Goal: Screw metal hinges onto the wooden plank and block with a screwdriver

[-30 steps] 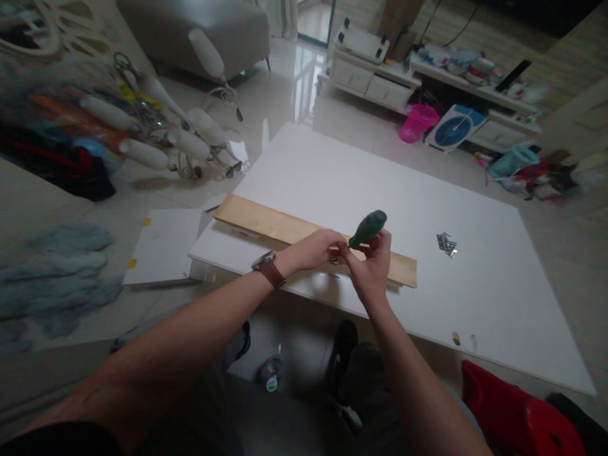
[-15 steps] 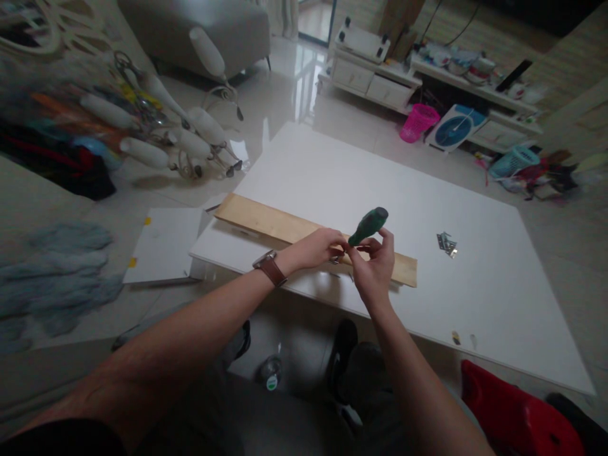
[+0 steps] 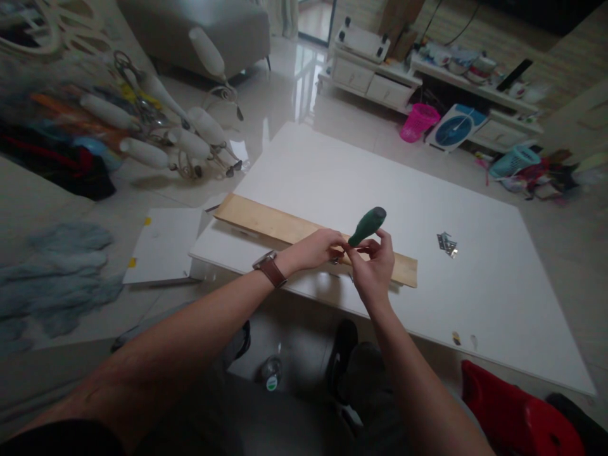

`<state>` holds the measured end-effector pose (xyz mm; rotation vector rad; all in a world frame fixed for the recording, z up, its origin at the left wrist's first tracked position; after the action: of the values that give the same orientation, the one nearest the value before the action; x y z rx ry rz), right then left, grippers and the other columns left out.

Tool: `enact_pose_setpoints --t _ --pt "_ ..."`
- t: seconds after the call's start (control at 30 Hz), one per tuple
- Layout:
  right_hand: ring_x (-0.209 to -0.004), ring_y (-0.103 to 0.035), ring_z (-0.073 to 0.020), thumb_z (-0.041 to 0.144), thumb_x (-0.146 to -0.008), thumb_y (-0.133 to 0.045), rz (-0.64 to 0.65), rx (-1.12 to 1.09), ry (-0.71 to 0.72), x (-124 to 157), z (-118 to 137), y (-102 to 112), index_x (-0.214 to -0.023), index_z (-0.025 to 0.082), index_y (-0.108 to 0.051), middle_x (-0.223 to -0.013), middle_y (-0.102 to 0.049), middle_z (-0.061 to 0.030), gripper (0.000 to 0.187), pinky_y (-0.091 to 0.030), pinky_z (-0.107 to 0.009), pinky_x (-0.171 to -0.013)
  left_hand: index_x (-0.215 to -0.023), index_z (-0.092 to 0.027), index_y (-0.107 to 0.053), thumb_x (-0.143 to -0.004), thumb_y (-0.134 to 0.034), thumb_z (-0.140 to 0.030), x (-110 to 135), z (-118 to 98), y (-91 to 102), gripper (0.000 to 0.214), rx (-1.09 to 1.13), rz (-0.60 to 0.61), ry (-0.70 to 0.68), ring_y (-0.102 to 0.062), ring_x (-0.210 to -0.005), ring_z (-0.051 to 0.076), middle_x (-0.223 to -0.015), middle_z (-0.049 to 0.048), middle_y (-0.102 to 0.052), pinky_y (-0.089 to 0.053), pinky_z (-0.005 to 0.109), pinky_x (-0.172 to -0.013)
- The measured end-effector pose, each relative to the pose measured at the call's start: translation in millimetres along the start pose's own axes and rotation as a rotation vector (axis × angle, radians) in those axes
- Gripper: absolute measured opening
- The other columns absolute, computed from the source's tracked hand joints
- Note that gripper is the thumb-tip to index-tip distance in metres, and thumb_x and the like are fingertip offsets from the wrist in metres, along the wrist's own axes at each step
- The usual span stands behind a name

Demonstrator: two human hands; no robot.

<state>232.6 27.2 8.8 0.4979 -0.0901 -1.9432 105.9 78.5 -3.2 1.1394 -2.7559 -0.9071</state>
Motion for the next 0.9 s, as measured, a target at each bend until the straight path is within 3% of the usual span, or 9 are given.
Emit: enact_pose_setpoints --t 0.27,0.53,0.73,0.9 --pt "-0.080 -0.070 -0.0181 0.032 -0.078 -0.084 0.014 -0.008 -0.012 -0.8 -1.1 -1.3 -0.120 0.026 -0.056 -0.086 -0.071 0.0040 0.050 -0.056 -0.033 -0.071 -0.084 -0.013 -0.077 -0.093 -0.068 -0.010 0.2 3.2 1.0 0.014 -0.104 -0.066 0.050 -0.068 -0.086 0.020 -0.087 0.0088 -0.075 -0.051 0.030 -0.081" --pt "-0.070 -0.069 -0.0187 0.029 -0.078 -0.082 -0.015 0.024 -0.056 0.0 -4.2 0.9 -0.120 0.026 -0.059 -0.080 -0.074 0.0042 0.048 -0.055 -0.035 -0.070 -0.093 -0.015 -0.080 -0.091 -0.069 -0.007 -0.2 2.8 0.2 0.014 -0.025 -0.043 0.036 -0.071 -0.089 0.019 -0.092 0.0082 -0.078 -0.051 0.029 -0.083" --pt "-0.077 -0.073 -0.0197 0.026 -0.081 -0.077 -0.019 -0.010 -0.027 -0.1 -2.5 -0.3 -0.121 0.026 -0.058 -0.086 -0.076 0.0022 0.044 -0.056 -0.035 -0.071 -0.097 -0.015 -0.079 -0.091 -0.063 -0.001 -0.7 1.2 1.0 0.022 -0.049 -0.031 0.007 -0.071 -0.091 0.019 -0.094 0.0078 -0.078 -0.051 0.029 -0.084" --pt "-0.078 -0.071 -0.0184 0.030 -0.079 -0.080 0.004 0.011 -0.020 -0.7 1.6 -0.6 -0.113 0.026 -0.057 -0.087 -0.072 0.0026 0.041 -0.056 -0.033 -0.069 -0.088 -0.014 -0.077 -0.093 -0.066 -0.007 0.0 0.7 1.4 0.013 -0.084 -0.058 0.014 -0.070 -0.088 0.020 -0.089 0.0083 -0.077 -0.051 0.030 -0.082"
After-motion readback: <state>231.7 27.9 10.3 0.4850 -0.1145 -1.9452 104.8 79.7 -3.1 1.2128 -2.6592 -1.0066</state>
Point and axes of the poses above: each hand's wrist, its own x-axis away from the middle knuckle, its own y-axis out of the back of the hand, z = x × y, the point moved 8 cm from there along -x, towards the middle knuckle
